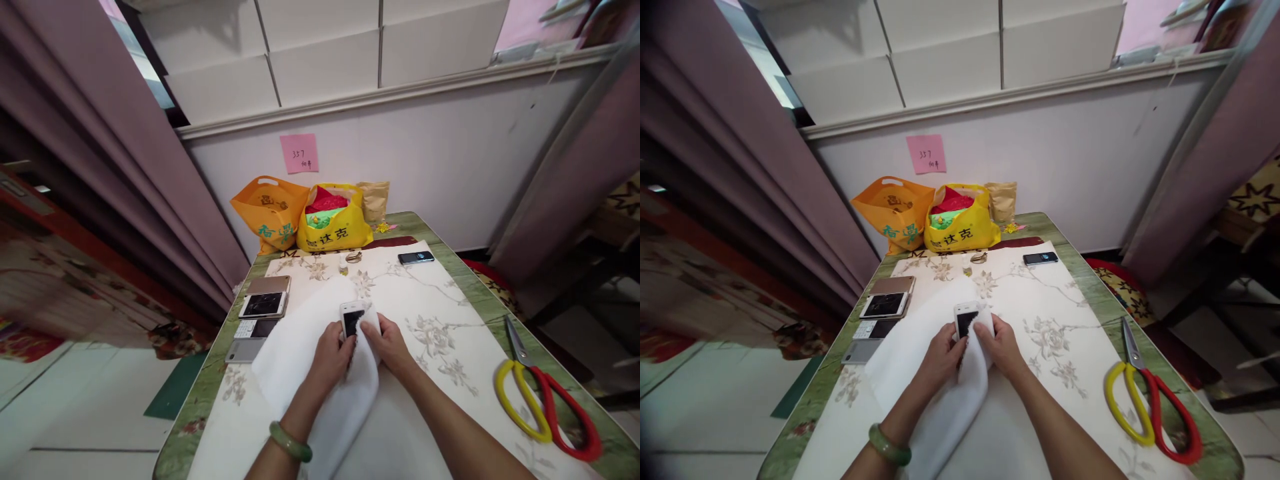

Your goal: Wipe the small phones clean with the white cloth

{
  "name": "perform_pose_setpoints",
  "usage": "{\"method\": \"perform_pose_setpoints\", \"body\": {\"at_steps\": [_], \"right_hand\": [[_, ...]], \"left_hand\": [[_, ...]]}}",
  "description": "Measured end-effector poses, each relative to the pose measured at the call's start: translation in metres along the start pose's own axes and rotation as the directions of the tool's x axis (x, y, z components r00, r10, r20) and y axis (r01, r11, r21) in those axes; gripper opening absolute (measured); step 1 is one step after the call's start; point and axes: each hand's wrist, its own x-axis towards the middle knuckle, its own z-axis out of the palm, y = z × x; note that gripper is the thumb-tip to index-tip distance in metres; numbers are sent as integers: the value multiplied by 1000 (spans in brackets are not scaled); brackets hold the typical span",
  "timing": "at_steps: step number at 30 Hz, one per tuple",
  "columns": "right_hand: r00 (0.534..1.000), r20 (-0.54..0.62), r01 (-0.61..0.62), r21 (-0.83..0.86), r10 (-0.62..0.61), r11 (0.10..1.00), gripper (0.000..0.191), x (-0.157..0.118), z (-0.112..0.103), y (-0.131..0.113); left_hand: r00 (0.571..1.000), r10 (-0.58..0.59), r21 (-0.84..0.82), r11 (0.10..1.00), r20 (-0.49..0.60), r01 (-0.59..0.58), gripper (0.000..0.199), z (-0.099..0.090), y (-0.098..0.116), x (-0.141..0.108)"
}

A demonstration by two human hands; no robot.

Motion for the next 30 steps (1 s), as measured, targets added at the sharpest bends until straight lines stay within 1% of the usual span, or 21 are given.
{"method": "perform_pose_setpoints", "body": {"at_steps": [2, 3, 5, 6, 8, 9, 11, 12, 13, 14, 15, 16, 17, 19, 20, 22, 25, 28, 30], "right_hand": [[1000, -28, -1, 27, 2, 1000, 44, 2, -1, 2], [999, -45, -1, 40, 3, 999, 45, 2, -1, 3], [997, -75, -1, 62, 6, 998, 47, 4, -3, 6], [996, -87, 0, 68, 6, 998, 48, 5, -3, 7], [996, -84, 4, 61, 1, 998, 49, 5, -3, 8], [998, -65, 5, 50, -1, 999, 49, 4, -3, 8], [1000, -1, 7, 15, -7, 1000, 47, 3, -2, 6], [999, 36, 13, -8, -12, 1000, 46, 2, -1, 5], [998, 66, 22, -34, -20, 999, 45, 2, 0, 4], [996, 86, 33, -57, -28, 998, 44, 1, 1, 2], [995, 93, 43, -76, -36, 996, 43, 0, 1, 1], [995, 92, 48, -89, -40, 995, 42, 0, 2, 1], [996, 85, 48, -94, -40, 994, 42, 0, 2, 0], [998, 59, 40, -82, -35, 996, 41, 0, 1, 0], [999, 44, 35, -75, -32, 997, 40, 0, 0, 1], [1000, 7, 24, -63, -23, 998, 38, 1, -2, 2], [1000, -21, -1, -34, 0, 999, 38, 2, -3, 4], [1000, -5, -4, -15, 4, 1000, 40, 2, -3, 4], [1000, 4, 1, -21, -1, 1000, 40, 1, -3, 3]], "left_hand": [[997, 58, 102, 993, 44, -62, 17, -6, 4, 0], [994, 74, 119, 989, 82, -84, 16, -9, 5, 1], [991, 55, 77, 995, 122, -65, 18, -13, 5, 2], [994, 31, 26, 999, 109, -34, 19, -14, 4, 3], [999, -15, -111, 994, 34, 19, 19, -16, 1, 5], [999, -35, -180, 983, -23, 30, 20, -17, -1, 7], [981, -80, -302, 953, -178, 23, 23, -16, -4, 10], [957, -116, -365, 931, -266, 12, 27, -15, -5, 12], [924, -165, -432, 902, -345, 0, 31, -13, -6, 13], [891, -225, -502, 865, -395, -3, 36, -10, -6, 14], [868, -287, -574, 819, -405, 3, 39, -6, -6, 14], [862, -339, -642, 766, -377, 21, 41, -2, -5, 14], [870, -374, -695, 717, -321, 52, 42, 2, -4, 12], [903, -382, -744, 658, -195, 118, 43, 8, -3, 9], [922, -362, -744, 652, -138, 145, 43, 9, -3, 8], [951, -304, -707, 684, -57, 177, 43, 7, -2, 6], [980, -196, -609, 773, 34, 176, 36, -8, -2, 7], [983, -104, -472, 866, 154, 166, 28, -25, 1, 12], [980, -82, -380, 913, 181, 146, 27, -32, 3, 16]]}}
